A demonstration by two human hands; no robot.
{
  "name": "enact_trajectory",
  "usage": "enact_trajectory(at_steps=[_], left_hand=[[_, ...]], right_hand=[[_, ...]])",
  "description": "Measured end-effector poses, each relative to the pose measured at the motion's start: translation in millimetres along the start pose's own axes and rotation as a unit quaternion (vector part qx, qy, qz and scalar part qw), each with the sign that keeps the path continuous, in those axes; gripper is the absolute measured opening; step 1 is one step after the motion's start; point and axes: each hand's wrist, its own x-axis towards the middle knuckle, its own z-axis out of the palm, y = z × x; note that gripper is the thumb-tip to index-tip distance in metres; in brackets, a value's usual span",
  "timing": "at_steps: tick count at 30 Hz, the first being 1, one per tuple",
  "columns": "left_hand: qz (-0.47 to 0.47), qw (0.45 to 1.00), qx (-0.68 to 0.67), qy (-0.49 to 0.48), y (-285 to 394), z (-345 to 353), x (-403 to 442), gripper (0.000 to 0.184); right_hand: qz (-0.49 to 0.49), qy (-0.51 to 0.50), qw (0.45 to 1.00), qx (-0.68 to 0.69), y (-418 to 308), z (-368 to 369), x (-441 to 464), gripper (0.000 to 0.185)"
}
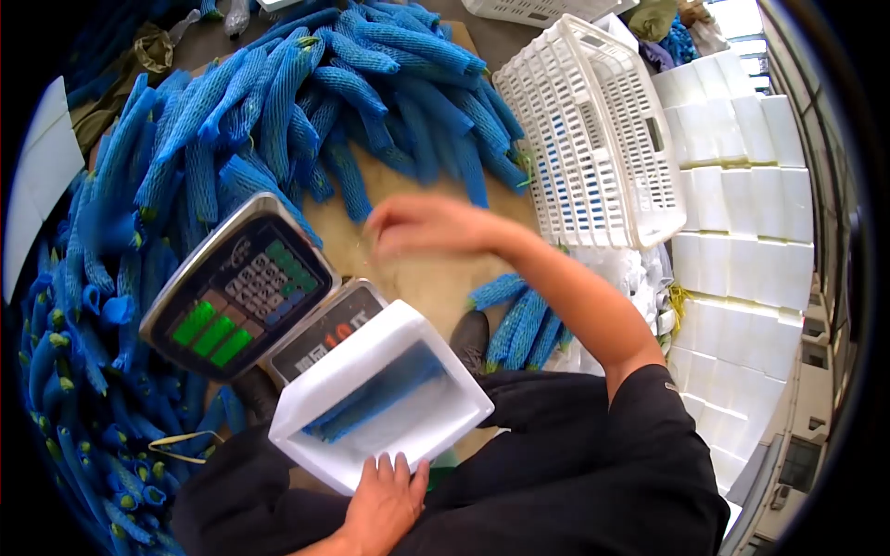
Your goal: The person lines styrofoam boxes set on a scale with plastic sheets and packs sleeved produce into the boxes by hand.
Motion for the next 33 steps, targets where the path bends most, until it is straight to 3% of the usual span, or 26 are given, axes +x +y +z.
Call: enact_trajectory(at_steps=[1, 2, 3, 4, 6, 7, 8, 12, 14, 17, 18, 20, 22, 26, 29, 32, 33], left_hand=[[-0.026, 0.999, -0.037, -0.027, 1.3, 5.5, 5.9, 0.069], [-0.052, 0.994, -0.073, -0.056, 3.6, 18.6, 8.0, 0.071], [-0.06, 0.996, -0.068, -0.019, 3.2, 35.7, 7.5, 0.084], [-0.063, 0.996, -0.066, -0.008, 0.1, 40.0, 9.3, 0.081], [-0.071, 0.996, -0.058, 0.013, -6.7, 49.1, 12.4, 0.082], [-0.075, 0.994, -0.086, -0.005, -12.3, 41.1, 15.4, 0.071], [-0.072, 0.995, -0.068, -0.003, -16.4, 37.8, 16.2, 0.057], [-0.048, 0.997, -0.061, 0.024, -25.1, 40.4, 19.8, 0.056], [-0.044, 0.996, -0.07, 0.03, -27.1, 38.6, 23.1, 0.057], [-0.054, 0.995, -0.079, 0.026, -29.0, 33.0, 28.6, 0.058], [-0.062, 0.995, -0.072, 0.028, -29.4, 29.7, 31.1, 0.057], [-0.066, 0.995, -0.064, 0.033, -32.3, 25.6, 37.4, 0.056], [-0.056, 0.996, -0.068, 0.024, -30.6, 23.3, 36.5, 0.055], [-0.054, 0.995, -0.085, -0.011, -27.7, 27.5, 36.5, 0.059], [-0.076, 0.994, -0.073, -0.034, -29.2, 26.7, 36.8, 0.076], [-0.077, 0.995, -0.034, -0.052, -28.9, 10.1, 38.2, 0.076], [-0.072, 0.996, -0.031, -0.039, -27.2, 5.8, 37.3, 0.064]], right_hand=[[0.014, 0.132, 0.983, -0.128, 24.5, -40.5, 15.6, 0.045], [0.049, 0.255, 0.929, -0.265, 51.4, -76.6, 28.3, 0.054], [0.063, 0.334, 0.867, -0.364, 80.0, -108.2, 42.2, 0.06], [0.078, 0.408, 0.789, -0.453, 105.9, -134.4, 57.0, 0.067], [0.096, 0.442, 0.736, -0.504, 142.8, -169.5, 84.6, 0.078], [0.085, 0.447, 0.722, -0.522, 153.0, -178.4, 100.1, 0.079], [0.116, 0.458, 0.713, -0.518, 166.5, -180.4, 111.9, 0.076], [0.205, 0.502, 0.649, -0.533, 155.6, -177.2, 144.6, 0.064], [0.267, 0.443, 0.72, -0.463, 157.9, -185.8, 147.0, 0.059], [0.183, 0.422, 0.699, -0.547, 126.9, -178.9, 106.6, 0.056], [0.102, 0.445, 0.694, -0.557, 143.0, -186.9, 84.9, 0.056], [0.189, 0.446, 0.637, -0.6, 162.5, -189.2, 45.9, 0.054], [0.175, 0.457, 0.734, -0.471, 192.1, -204.2, 24.6, 0.056], [0.186, 0.433, 0.709, -0.524, 185.0, -187.4, 31.3, 0.059], [0.209, 0.436, 0.726, -0.489, 157.9, -156.6, 35.8, 0.065], [0.228, 0.437, 0.761, -0.421, 128.8, -131.9, 15.5, 0.07], [0.271, 0.411, 0.778, -0.389, 111.8, -125.4, 2.9, 0.076]])
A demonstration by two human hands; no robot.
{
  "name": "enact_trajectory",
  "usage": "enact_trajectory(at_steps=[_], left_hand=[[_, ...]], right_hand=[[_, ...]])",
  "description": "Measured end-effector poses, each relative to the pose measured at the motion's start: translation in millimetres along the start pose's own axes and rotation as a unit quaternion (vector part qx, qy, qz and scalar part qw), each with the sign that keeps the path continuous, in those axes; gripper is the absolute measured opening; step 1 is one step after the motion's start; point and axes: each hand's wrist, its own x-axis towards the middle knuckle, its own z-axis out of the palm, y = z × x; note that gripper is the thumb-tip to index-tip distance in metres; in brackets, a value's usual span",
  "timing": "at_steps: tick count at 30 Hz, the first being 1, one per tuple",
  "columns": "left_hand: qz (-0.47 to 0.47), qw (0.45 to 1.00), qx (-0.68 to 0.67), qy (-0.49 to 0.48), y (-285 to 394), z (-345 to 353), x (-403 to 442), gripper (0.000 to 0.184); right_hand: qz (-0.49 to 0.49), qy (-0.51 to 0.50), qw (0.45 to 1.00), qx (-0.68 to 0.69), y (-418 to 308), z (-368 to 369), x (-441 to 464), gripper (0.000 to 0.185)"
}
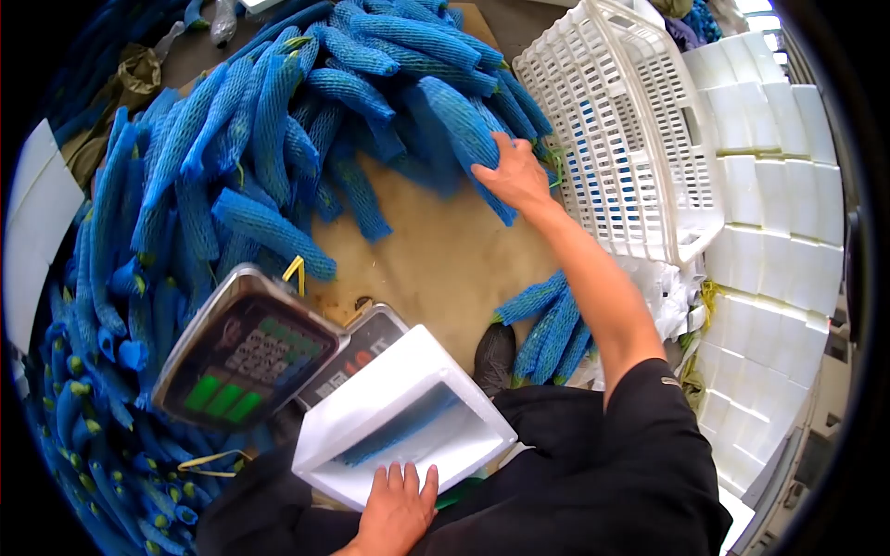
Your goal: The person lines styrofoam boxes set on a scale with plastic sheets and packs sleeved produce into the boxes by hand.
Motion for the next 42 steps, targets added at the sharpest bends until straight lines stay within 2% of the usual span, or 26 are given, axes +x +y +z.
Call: enact_trajectory(at_steps=[1, 2, 4, 7, 8, 9, 10, 11, 14, 15, 17, 19, 22, 23, 24, 25, 26, 27, 29, 31, 36, 37, 39, 40, 41, 42], left_hand=[[0.048, 0.998, 0.037, -0.016, -2.8, -22.4, 0.8, 0.067], [0.042, 0.998, 0.035, -0.014, 1.2, -19.3, -2.7, 0.066], [0.05, 0.997, 0.058, -0.015, 8.7, -9.3, -12.4, 0.063], [0.055, 0.994, 0.092, -0.019, 19.9, 3.7, -22.8, 0.053], [0.054, 0.991, 0.109, 0.047, 23.2, 18.5, -26.0, 0.051], [0.026, 0.996, 0.084, -0.003, 28.5, 21.2, -23.0, 0.064], [0.024, 0.995, 0.095, -0.011, 32.4, 20.2, -27.6, 0.057], [0.025, 0.995, 0.093, 0.038, 35.3, 24.0, -35.3, 0.053], [0.061, 0.982, 0.161, 0.072, 38.8, 36.6, -46.0, 0.051], [0.074, 0.98, 0.164, 0.083, 42.4, 47.5, -48.9, 0.05], [0.088, 0.987, 0.116, 0.074, 50.5, 62.3, -53.0, 0.043], [0.092, 0.992, 0.067, 0.06, 55.3, 69.2, -61.0, 0.039], [0.058, 0.997, -0.045, 0.038, 60.5, 65.5, -66.5, 0.041], [0.048, 0.993, -0.058, 0.091, 57.4, 66.1, -66.1, 0.043], [0.038, 0.986, -0.071, 0.143, 51.7, 66.7, -66.5, 0.047], [0.027, 0.977, -0.083, 0.194, 45.1, 67.1, -66.2, 0.05], [-0.003, 0.982, -0.083, 0.17, 41.0, 64.5, -65.9, 0.066], [-0.008, 0.966, -0.02, 0.256, 31.8, 90.3, -60.7, 0.08], [-0.034, 0.978, 0.004, 0.205, 22.7, 100.2, -58.7, 0.084], [-0.045, 0.989, 0.059, 0.126, 19.2, 107.3, -56.7, 0.088], [-0.031, 0.996, 0.078, -0.037, 22.0, 112.9, -41.7, 0.085], [-0.03, 0.995, 0.098, -0.003, 21.4, 114.3, -42.6, 0.084], [-0.031, 0.988, 0.149, -0.002, 22.0, 111.2, -39.6, 0.081], [-0.024, 0.985, 0.169, 0.025, 21.2, 115.4, -37.9, 0.08], [-0.023, 0.99, 0.141, 0.008, 25.9, 98.2, -37.8, 0.075], [-0.012, 0.99, 0.139, 0.033, 27.0, 94.8, -37.5, 0.073]], right_hand=[[-0.019, -0.013, 0.995, 0.093, 14.7, -4.3, -9.2, 0.077], [-0.037, -0.028, 0.982, 0.184, 36.8, -5.7, -19.4, 0.078], [-0.024, -0.126, 0.918, 0.374, 33.1, -46.4, -61.6, 0.079], [0.118, -0.29, 0.849, 0.425, 49.7, -108.1, -122.2, 0.075], [0.099, -0.286, 0.836, 0.457, 54.7, -127.4, -151.3, 0.074], [0.084, -0.293, 0.817, 0.489, 54.6, -142.0, -179.1, 0.073], [0.074, -0.325, 0.809, 0.484, 43.7, -160.1, -204.1, 0.075], [0.07, -0.358, 0.798, 0.479, 32.5, -178.2, -230.3, 0.076], [0.0, -0.468, 0.825, 0.316, -5.8, -197.8, -278.1, 0.088], [-0.084, -0.493, 0.833, 0.235, -17.4, -193.0, -289.6, 0.094], [-0.228, -0.502, 0.817, 0.172, -42.2, -165.4, -320.1, 0.097], [-0.378, -0.441, 0.814, 0.004, -60.4, -128.2, -350.5, 0.102], [-0.561, -0.325, 0.753, -0.106, -68.0, -61.9, -381.7, 0.1], [-0.607, -0.292, 0.728, -0.131, -62.1, -37.2, -387.4, 0.096], [-0.598, -0.315, 0.727, -0.122, -53.4, -16.0, -389.4, 0.088], [-0.568, -0.325, 0.75, -0.089, -46.1, 0.4, -390.7, 0.085], [-0.536, -0.336, 0.773, -0.056, -38.4, 12.2, -392.9, 0.083], [-0.502, -0.344, 0.793, -0.023, -35.7, 16.5, -393.6, 0.081], [-0.544, -0.257, 0.798, -0.047, -37.0, 18.3, -407.8, 0.075], [-0.573, -0.225, 0.788, -0.021, -37.0, 24.8, -408.6, 0.074], [-0.527, -0.258, 0.809, 0.026, -41.3, 32.1, -396.5, 0.084], [-0.52, -0.276, 0.809, 0.01, -50.0, 21.8, -396.6, 0.08], [-0.5, -0.342, 0.794, -0.047, -69.2, 4.6, -390.2, 0.074], [-0.525, -0.359, 0.771, -0.044, -80.3, -9.0, -379.6, 0.067], [-0.486, -0.414, 0.769, -0.031, -102.7, -23.8, -360.5, 0.058], [-0.425, -0.383, 0.817, 0.075, -120.7, -47.2, -342.3, 0.053]])
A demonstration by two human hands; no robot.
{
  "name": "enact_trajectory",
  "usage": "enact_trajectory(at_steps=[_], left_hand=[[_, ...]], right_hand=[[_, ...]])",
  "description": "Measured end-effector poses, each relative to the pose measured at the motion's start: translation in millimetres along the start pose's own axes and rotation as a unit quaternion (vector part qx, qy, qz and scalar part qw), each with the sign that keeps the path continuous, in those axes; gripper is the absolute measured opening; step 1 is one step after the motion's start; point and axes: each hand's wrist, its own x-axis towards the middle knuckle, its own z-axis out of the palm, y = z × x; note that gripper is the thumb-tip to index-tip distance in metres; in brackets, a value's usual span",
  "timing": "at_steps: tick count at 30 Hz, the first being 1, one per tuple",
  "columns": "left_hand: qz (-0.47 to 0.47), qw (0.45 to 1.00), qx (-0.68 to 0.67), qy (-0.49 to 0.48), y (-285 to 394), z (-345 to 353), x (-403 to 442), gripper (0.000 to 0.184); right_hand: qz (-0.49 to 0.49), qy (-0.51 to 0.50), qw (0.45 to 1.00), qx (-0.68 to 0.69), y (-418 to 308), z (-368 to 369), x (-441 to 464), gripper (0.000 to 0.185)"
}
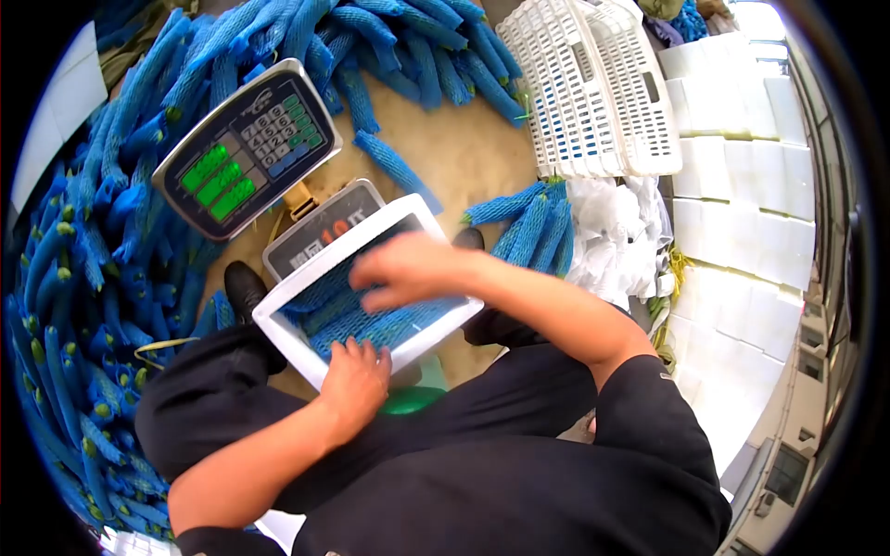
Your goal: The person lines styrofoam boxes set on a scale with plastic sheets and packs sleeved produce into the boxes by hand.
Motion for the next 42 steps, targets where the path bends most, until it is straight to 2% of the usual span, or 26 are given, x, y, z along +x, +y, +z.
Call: enact_trajectory(at_steps=[1, 3, 5, 7, 9, 11, 13, 14, 17, 18, 19, 20, 22, 24, 25, 27, 29, 31, 33, 36, 37, 41, 42], left_hand=[[0.006, 1.0, -0.005, 0.027, 1.5, -1.7, -0.7, 0.071], [0.021, 1.0, -0.012, 0.019, 2.0, -20.9, 2.1, 0.068], [0.026, 0.999, -0.041, -0.006, 0.8, -30.6, 5.8, 0.066], [0.024, 0.999, -0.043, -0.013, -2.1, -34.1, 8.0, 0.066], [0.027, 0.999, -0.039, -0.018, -6.1, -34.2, 10.2, 0.066], [0.022, 0.998, -0.051, -0.023, -11.6, -37.0, 11.1, 0.066], [0.021, 0.998, -0.063, -0.007, -18.8, -49.0, 8.6, 0.046], [0.023, 0.997, -0.068, -0.019, -19.9, -52.0, 6.1, 0.046], [0.033, 0.992, -0.116, -0.031, -26.3, -68.1, 0.3, 0.047], [0.048, 0.992, -0.092, -0.067, -24.2, -67.2, 0.8, 0.068], [0.057, 0.985, -0.146, -0.065, -28.4, -80.9, 5.2, 0.06], [0.079, 0.988, -0.128, -0.044, -30.2, -81.5, 5.9, 0.057], [0.098, 0.988, -0.114, -0.02, -33.1, -82.4, 9.0, 0.053], [0.089, 0.988, -0.122, -0.018, -35.6, -81.0, 13.4, 0.051], [0.062, 0.988, -0.141, -0.03, -32.7, -78.4, 15.3, 0.051], [0.002, 0.982, -0.181, -0.053, -23.9, -72.9, 20.3, 0.05], [-0.002, 0.983, -0.18, -0.044, -28.7, -79.2, 22.2, 0.046], [-0.005, 0.983, -0.182, -0.036, -28.1, -80.9, 22.9, 0.046], [-0.004, 0.983, -0.183, -0.029, -27.1, -82.4, 24.9, 0.048], [0.055, 0.988, -0.137, -0.045, -45.4, -90.9, 21.4, 0.052], [0.053, 0.99, -0.122, -0.052, -49.5, -96.5, 20.3, 0.052], [0.05, 0.992, -0.096, -0.061, -44.5, -96.7, 13.6, 0.052], [0.053, 0.993, -0.091, -0.054, -39.7, -91.9, 9.3, 0.052]], right_hand=[[0.026, 0.092, 0.991, 0.092, 0.7, -25.8, 8.4, 0.048], [0.016, 0.3, 0.934, 0.194, 71.5, -41.0, 50.8, 0.042], [0.074, 0.415, 0.894, 0.153, 133.7, -53.6, 78.3, 0.043], [0.211, 0.348, 0.913, -0.015, 213.7, -32.6, 102.6, 0.046], [0.295, 0.24, 0.924, -0.042, 252.3, 7.0, 105.8, 0.053], [0.339, 0.191, 0.921, -0.016, 259.1, 33.2, 105.8, 0.06], [0.351, 0.199, 0.915, -0.023, 273.3, 51.1, 109.5, 0.06], [0.358, 0.201, 0.911, -0.026, 280.9, 57.1, 112.6, 0.06], [0.317, 0.235, 0.885, 0.248, 260.6, 23.1, 106.8, 0.06], [0.284, 0.25, 0.888, 0.261, 262.0, 10.7, 112.8, 0.062], [0.25, 0.264, 0.89, 0.275, 267.3, -1.3, 121.2, 0.065], [0.219, 0.276, 0.889, 0.291, 271.6, -11.1, 127.0, 0.067], [0.144, 0.384, 0.894, 0.181, 279.4, -40.2, 169.0, 0.081], [0.172, 0.368, 0.908, 0.105, 318.1, -55.2, 227.6, 0.092], [0.213, 0.323, 0.908, 0.162, 326.7, -66.1, 254.5, 0.099], [0.241, 0.318, 0.883, 0.246, 321.5, -71.4, 289.2, 0.099], [0.284, 0.371, 0.852, 0.237, 309.1, -54.9, 310.0, 0.098], [0.284, 0.398, 0.839, 0.241, 300.0, -46.0, 314.6, 0.093], [0.242, 0.406, 0.842, 0.259, 294.8, -47.2, 310.7, 0.085], [0.181, 0.384, 0.813, 0.398, 285.5, -58.4, 284.9, 0.071], [0.179, 0.394, 0.792, 0.43, 271.5, -66.6, 268.3, 0.056], [0.24, 0.336, 0.724, 0.553, 272.0, -71.9, 197.3, 0.054], [0.246, 0.318, 0.733, 0.549, 269.5, -78.6, 172.5, 0.055]])
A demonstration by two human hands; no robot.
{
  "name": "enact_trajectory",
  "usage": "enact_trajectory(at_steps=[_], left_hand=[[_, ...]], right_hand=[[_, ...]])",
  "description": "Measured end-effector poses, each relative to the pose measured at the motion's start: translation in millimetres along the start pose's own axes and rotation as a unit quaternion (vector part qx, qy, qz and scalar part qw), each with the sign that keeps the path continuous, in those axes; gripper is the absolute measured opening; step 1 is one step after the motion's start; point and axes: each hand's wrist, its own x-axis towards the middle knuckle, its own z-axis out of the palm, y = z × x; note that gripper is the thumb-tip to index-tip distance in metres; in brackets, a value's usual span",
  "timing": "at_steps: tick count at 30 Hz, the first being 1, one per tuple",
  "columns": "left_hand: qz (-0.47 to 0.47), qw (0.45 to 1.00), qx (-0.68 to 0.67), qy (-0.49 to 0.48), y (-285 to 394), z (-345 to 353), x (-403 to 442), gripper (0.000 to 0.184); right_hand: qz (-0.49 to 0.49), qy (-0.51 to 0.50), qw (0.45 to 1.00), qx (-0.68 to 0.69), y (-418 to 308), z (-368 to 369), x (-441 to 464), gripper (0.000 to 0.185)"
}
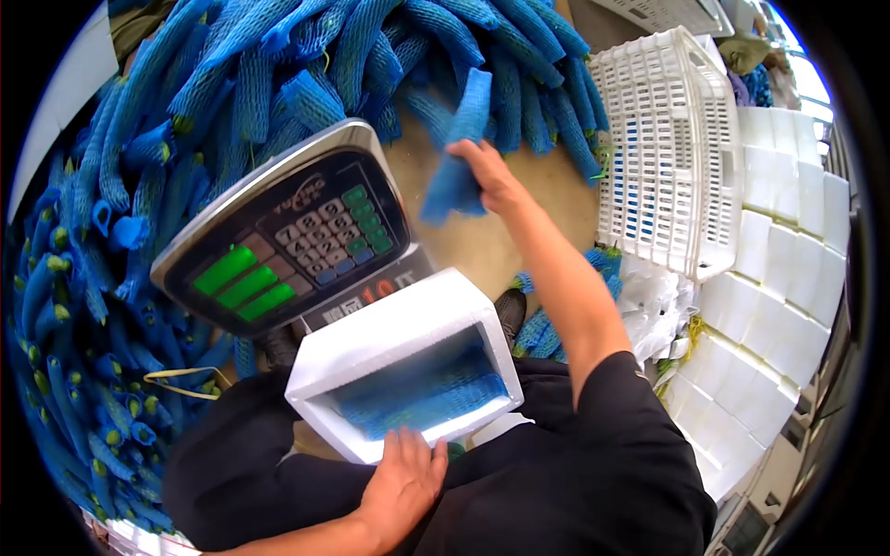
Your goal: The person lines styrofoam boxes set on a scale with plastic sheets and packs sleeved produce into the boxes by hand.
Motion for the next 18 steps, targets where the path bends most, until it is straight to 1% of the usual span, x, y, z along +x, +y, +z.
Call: enact_trajectory(at_steps=[1, 2, 3, 4, 5, 6, 7, 8, 9, 10, 12, 13, 14, 15, 17, 18], left_hand=[[0.004, 1.0, 0.006, 0.005, 5.3, 6.5, -3.1, 0.052], [0.002, 1.0, 0.023, 0.017, 10.6, 12.2, -4.0, 0.051], [0.003, 1.0, 0.008, 0.009, 13.1, 9.8, -4.4, 0.051], [0.002, 1.0, 0.026, 0.016, 16.9, 13.7, -5.8, 0.051], [-0.006, 1.0, 0.024, 0.018, 20.5, 16.0, -8.8, 0.052], [-0.02, 0.999, 0.042, 0.026, 25.6, 21.6, -10.6, 0.053], [-0.021, 0.998, 0.06, 0.024, 27.6, 23.3, -14.6, 0.054], [-0.012, 0.996, 0.078, 0.037, 31.6, 30.4, -19.0, 0.055], [-0.006, 0.993, 0.104, 0.056, 33.3, 36.7, -21.6, 0.056], [-0.003, 0.992, 0.113, 0.056, 35.8, 40.1, -23.8, 0.056], [0.012, 0.99, 0.129, 0.05, 48.5, 45.3, -28.6, 0.056], [0.03, 0.984, 0.161, 0.072, 50.5, 54.6, -31.6, 0.055], [0.03, 0.987, 0.143, 0.071, 53.6, 65.0, -30.5, 0.056], [0.032, 0.989, 0.123, 0.07, 57.0, 74.7, -29.6, 0.058], [-0.004, 0.995, 0.019, 0.095, 55.7, 81.4, -24.2, 0.063], [-0.02, 0.994, -0.036, 0.103, 53.0, 85.2, -22.3, 0.065]], right_hand=[[0.011, -0.011, 1.0, -0.013, -9.9, -18.5, -18.7, 0.056], [0.003, 0.001, 0.998, -0.066, -19.9, -36.2, -36.9, 0.056], [-0.016, 0.011, 0.995, -0.102, -19.1, -59.4, -44.3, 0.057], [-0.079, -0.031, 0.983, -0.166, -51.6, -62.2, -89.1, 0.057], [-0.015, -0.07, 0.961, -0.267, -56.9, -97.7, -91.5, 0.057], [-0.057, -0.069, 0.959, -0.268, -82.5, -78.2, -146.2, 0.057], [-0.094, -0.069, 0.934, -0.337, -98.5, -75.5, -185.6, 0.063], [-0.103, -0.103, 0.91, -0.389, -103.7, -83.7, -213.1, 0.072], [-0.092, -0.159, 0.896, -0.404, -113.3, -77.2, -246.8, 0.077], [-0.119, -0.182, 0.888, -0.405, -116.6, -59.3, -281.6, 0.078], [-0.135, -0.222, 0.883, -0.391, -101.7, -35.0, -330.6, 0.079], [-0.131, -0.236, 0.886, -0.377, -88.6, -28.0, -345.7, 0.08], [-0.123, -0.225, 0.9, -0.354, -76.3, -18.2, -356.2, 0.076], [-0.108, -0.196, 0.899, -0.377, -63.7, -11.5, -358.6, 0.07], [-0.109, -0.124, 0.92, -0.356, -35.7, -3.7, -355.0, 0.064], [-0.114, -0.112, 0.927, -0.338, -29.9, -1.5, -354.5, 0.048]])
